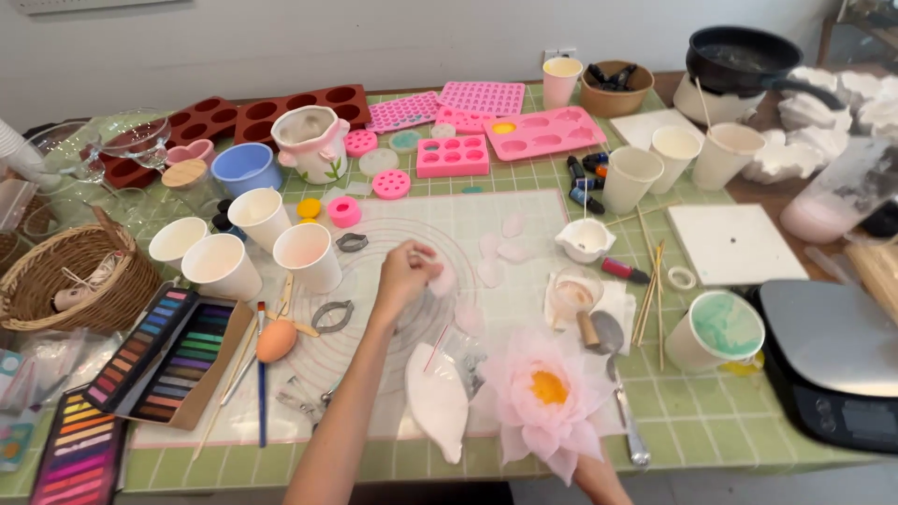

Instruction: Assembling a decorative flower by attaching individual wax or paper petals to a central base.

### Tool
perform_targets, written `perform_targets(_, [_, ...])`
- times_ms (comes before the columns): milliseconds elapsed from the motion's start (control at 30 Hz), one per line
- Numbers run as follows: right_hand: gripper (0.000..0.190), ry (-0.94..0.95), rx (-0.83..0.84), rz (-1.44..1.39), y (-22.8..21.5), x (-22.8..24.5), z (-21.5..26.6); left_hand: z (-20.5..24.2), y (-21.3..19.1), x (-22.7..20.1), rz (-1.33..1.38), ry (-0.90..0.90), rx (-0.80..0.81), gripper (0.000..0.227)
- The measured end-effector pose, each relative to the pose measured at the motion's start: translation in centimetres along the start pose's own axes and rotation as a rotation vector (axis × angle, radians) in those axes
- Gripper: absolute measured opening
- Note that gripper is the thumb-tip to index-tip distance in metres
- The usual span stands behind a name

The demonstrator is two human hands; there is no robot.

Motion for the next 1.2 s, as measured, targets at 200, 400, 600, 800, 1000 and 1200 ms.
perform_targets(200, [0.067,0.104,-0.122,-0.544,-3.2,10.8,0.0,2.5,-1.8,-5.2,0.45,-0.179,0.053,0.037])
perform_targets(400, [0.04,0.107,-0.197,-0.132,-3.9,12.3,0.7,6.3,-2.5,-7.8,0.549,-0.103,0.094,0.031])
perform_targets(600, [0.041,-0.067,-0.259,-0.168,-3.6,11.5,0.4,8.8,-3.0,-9.3,0.579,-0.077,0.129,0.021])
perform_targets(800, [0.043,-0.071,-0.304,-0.319,-3.9,11.0,0.5,11.1,-3.1,-9.0,0.662,-0.031,0.088,0.016])
perform_targets(1000, [0.054,-0.037,-0.226,-0.822,-4.0,10.2,0.2,13.0,0.1,-7.2,0.745,-0.057,0.088,0.015])
perform_targets(1200, [0.055,-0.089,-0.212,-0.821,-4.1,11.1,0.2,15.4,3.9,-7.4,0.743,-0.045,0.144,0.014])
Point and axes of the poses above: each hand's wrist, its own z-axis away from the middle knuckle, its own y-axis out of the palm, x = y × z, the point moved 2 cm from there along -z, towards the middle knuckle, and after that the axes turned 13 degrees about z, right-handed, at the moved point
